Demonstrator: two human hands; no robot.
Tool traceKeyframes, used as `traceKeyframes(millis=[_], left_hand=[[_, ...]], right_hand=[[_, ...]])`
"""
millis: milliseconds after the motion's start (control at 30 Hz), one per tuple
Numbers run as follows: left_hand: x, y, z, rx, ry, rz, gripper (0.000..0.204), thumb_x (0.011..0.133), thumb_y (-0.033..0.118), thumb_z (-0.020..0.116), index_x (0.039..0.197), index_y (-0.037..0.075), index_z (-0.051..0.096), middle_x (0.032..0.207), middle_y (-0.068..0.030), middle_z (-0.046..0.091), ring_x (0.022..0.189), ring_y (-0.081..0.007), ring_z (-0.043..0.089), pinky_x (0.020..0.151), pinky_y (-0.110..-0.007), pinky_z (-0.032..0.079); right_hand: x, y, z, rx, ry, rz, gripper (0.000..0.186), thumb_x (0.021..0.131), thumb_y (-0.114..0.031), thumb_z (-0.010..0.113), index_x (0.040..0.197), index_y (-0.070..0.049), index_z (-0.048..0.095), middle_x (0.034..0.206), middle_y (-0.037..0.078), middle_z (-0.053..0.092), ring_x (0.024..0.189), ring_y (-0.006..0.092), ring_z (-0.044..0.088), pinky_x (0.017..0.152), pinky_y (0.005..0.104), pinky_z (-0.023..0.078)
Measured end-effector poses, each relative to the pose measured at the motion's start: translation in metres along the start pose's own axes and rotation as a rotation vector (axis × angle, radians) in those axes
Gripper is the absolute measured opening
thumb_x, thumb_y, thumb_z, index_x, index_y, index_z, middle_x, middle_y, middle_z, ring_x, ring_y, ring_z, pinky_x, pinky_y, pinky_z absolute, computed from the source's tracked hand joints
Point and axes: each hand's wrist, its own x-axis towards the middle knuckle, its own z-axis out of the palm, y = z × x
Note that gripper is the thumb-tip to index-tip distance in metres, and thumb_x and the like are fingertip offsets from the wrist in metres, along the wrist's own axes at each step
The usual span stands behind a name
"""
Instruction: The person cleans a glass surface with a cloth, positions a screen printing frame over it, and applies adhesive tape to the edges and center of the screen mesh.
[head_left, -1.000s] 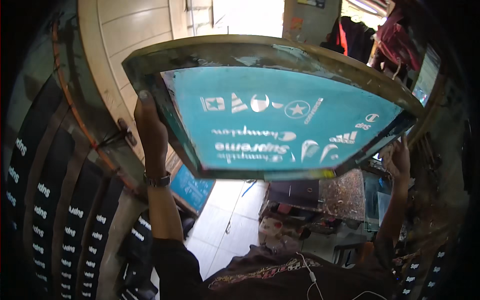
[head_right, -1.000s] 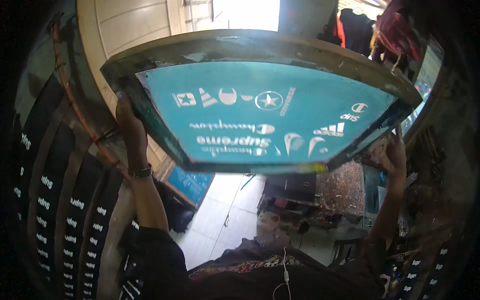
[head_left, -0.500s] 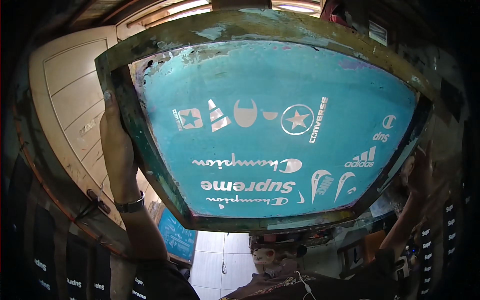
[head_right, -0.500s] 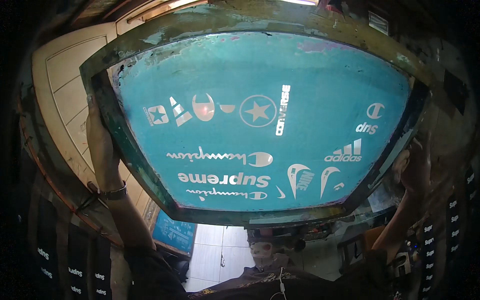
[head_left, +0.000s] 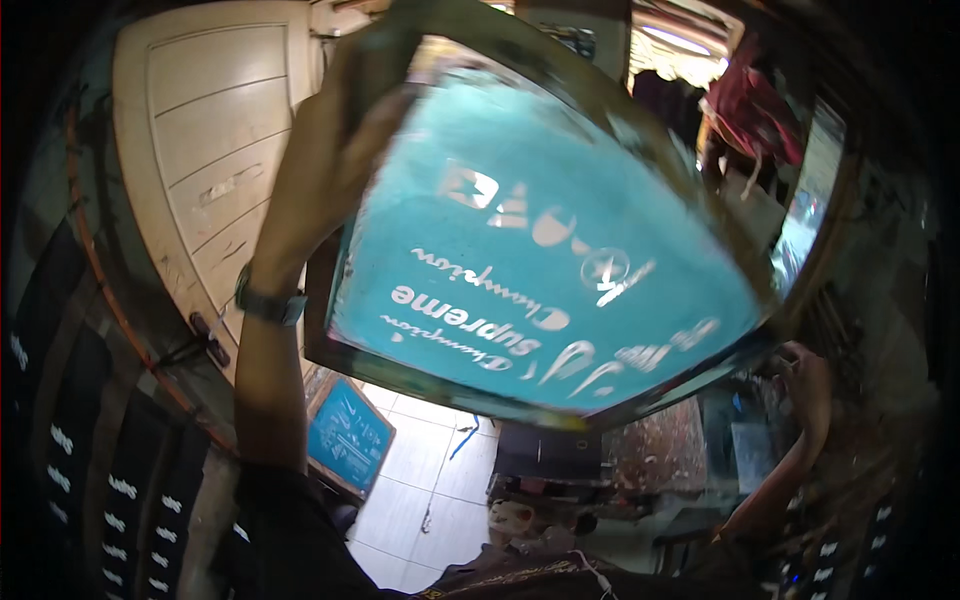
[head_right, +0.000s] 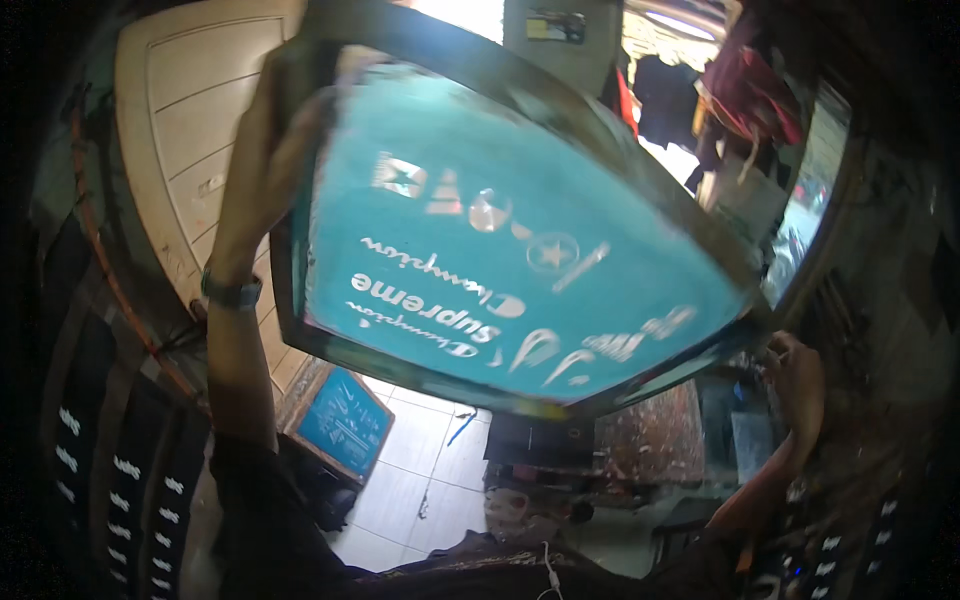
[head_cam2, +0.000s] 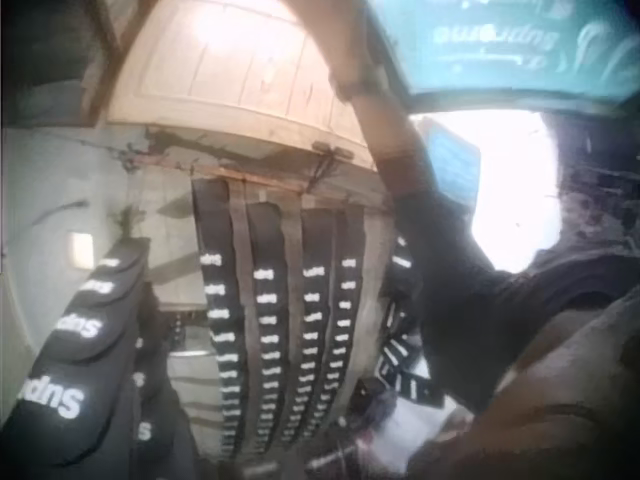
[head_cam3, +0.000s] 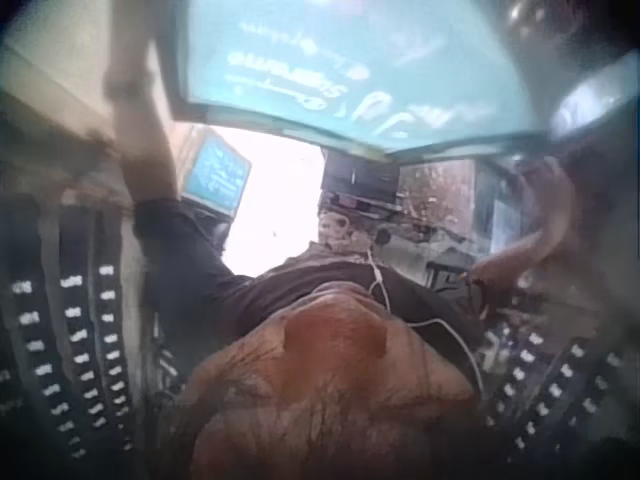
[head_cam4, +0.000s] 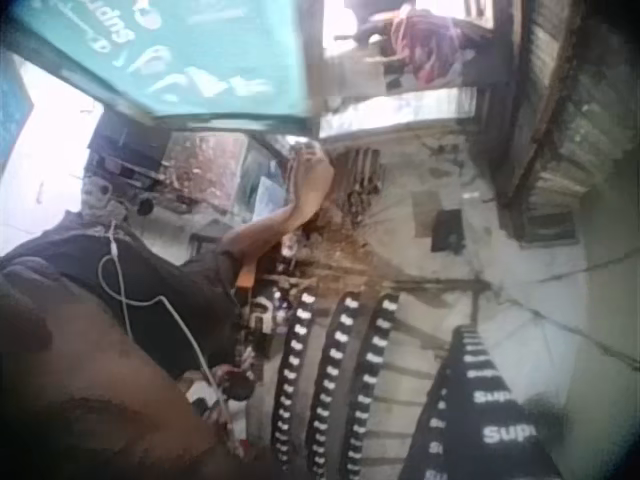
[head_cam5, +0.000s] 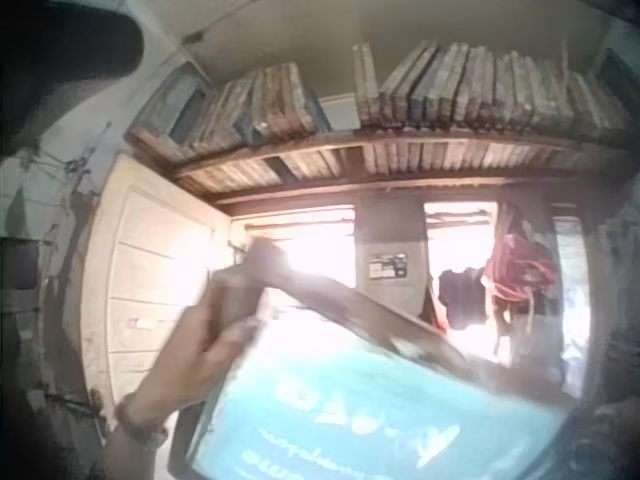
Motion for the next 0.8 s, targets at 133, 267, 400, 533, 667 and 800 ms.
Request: traceKeyframes(millis=[133,267,400,533,667,800], left_hand=[[0.031,0.003,0.038,0.11,-0.399,0.222,0.044,0.096,0.026,0.06,0.135,0.008,0.047,0.106,-0.0228,0.067,0.091,-0.0378,0.067,0.081,-0.044,0.052],[0.018,0.015,0.074,0.275,-0.655,0.328,0.05,0.093,0.028,0.063,0.139,0.016,0.048,0.102,-0.0165,0.069,0.088,-0.0347,0.067,0.083,-0.042,0.055],[0.001,0.013,0.085,0.438,-0.91,0.158,0.057,0.088,0.032,0.069,0.133,0.007,0.047,0.09,-0.0115,0.068,0.081,-0.034,0.068,0.077,-0.042,0.055],[-0.028,0.0,0.096,0.566,-0.882,-0.118,0.072,0.079,0.04,0.077,0.133,0.003,0.047,0.095,-0.0099,0.069,0.09,-0.0343,0.068,0.094,-0.042,0.049],[-0.101,-0.017,0.055,0.547,-0.349,0.018,0.081,0.075,0.039,0.08,0.142,0.009,0.046,0.122,-0.0131,0.063,0.127,-0.0291,0.055,0.111,-0.053,0.032],[-0.306,0.005,-0.017,0.561,0.3,-0.72,0.057,0.101,0.027,0.057,0.145,-0.004,0.038,0.148,-0.0223,0.041,0.137,-0.0315,0.04,0.115,-0.041,0.031]], right_hand=[[0.009,-0.143,0.007,0.178,0.671,-0.688,0.06,0.084,-0.007,0.073,0.139,0.002,0.051,0.139,0.02,0.054,0.129,0.0285,0.053,0.105,0.0367,0.043],[0.066,-0.269,0.029,-0.127,0.274,-1.114,0.101,0.069,-0.018,0.087,0.151,-0.004,0.03,0.137,0.025,0.052,0.125,0.0405,0.051,0.105,0.0466,0.04],[0.091,-0.303,0.091,0.106,-0.358,-0.833,0.108,0.072,-0.019,0.081,0.155,-0.008,0.014,0.1,0.024,0.069,0.093,0.0402,0.068,0.084,0.0452,0.052],[0.093,-0.288,0.171,0.29,-0.311,-0.815,0.076,0.075,-0.02,0.078,0.141,-0.003,0.044,0.096,0.022,0.071,0.09,0.03,0.072,0.082,0.0373,0.053],[0.082,-0.25,0.213,0.467,-0.511,-0.592,0.041,0.075,-0.019,0.078,0.11,0.0,0.071,0.086,0.011,0.073,0.077,0.0185,0.069,0.072,0.034,0.052],[0.09,-0.124,0.247,0.521,-0.588,-0.3,0.033,0.076,-0.016,0.08,0.102,0.003,0.071,0.081,0.004,0.068,0.071,0.013,0.06,0.069,0.0281,0.047]])
